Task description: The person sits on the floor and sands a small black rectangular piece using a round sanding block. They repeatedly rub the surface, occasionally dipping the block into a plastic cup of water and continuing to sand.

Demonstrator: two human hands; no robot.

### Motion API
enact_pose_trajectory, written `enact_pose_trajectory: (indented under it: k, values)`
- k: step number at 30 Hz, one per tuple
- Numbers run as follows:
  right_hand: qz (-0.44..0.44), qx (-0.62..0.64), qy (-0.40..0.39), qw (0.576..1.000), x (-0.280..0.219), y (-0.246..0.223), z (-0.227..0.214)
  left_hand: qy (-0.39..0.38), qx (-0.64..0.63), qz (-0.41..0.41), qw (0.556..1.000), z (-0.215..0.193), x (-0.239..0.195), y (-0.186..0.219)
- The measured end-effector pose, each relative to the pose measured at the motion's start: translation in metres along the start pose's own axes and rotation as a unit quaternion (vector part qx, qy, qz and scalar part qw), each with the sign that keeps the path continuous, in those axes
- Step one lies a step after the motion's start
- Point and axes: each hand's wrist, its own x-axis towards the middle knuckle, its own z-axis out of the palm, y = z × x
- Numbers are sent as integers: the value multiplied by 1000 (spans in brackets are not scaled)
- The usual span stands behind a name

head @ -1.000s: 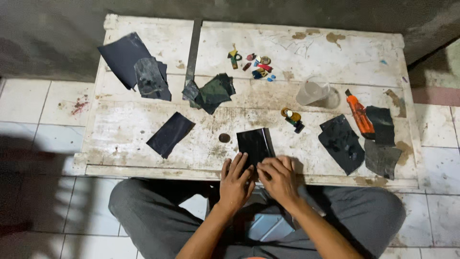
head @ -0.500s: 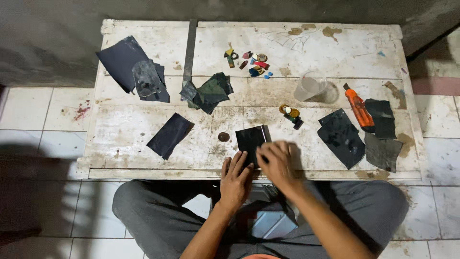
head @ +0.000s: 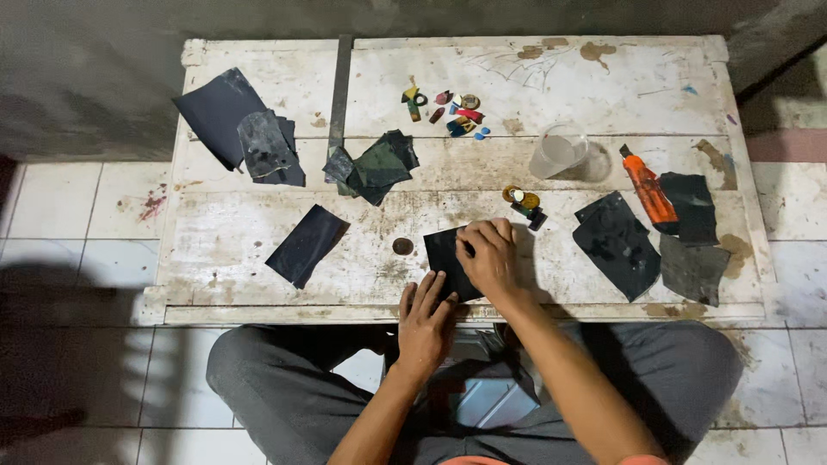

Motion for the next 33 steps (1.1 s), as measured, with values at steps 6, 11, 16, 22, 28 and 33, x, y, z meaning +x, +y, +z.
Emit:
enact_pose_trajectory:
  k: [6, 11, 16, 22, 28, 33]
  values:
    - [-5, 34, -86, 996, -55, -29, -54, -3, 10, -2, 1000, 3, -2, -2]
    - [-5, 34, -84, 996, -39, -28, -55, -4, 8, 1, 1000, 1, -1, -1]
    - [-4, -11, -27, 1000, -3, -8, -17, -1, 10, 0, 1000, 1, -1, 1]
    - [-27, 3, -24, 999, -30, -3, -16, 5, 4, 5, 1000, 3, 0, -2]
    - [-30, 55, -84, 994, -47, -34, -67, -10, 12, 2, 1000, 3, -2, -3]
    - [-39, 33, -25, 998, -31, -10, -21, -2, 2, -7, 1000, 5, -4, -2]
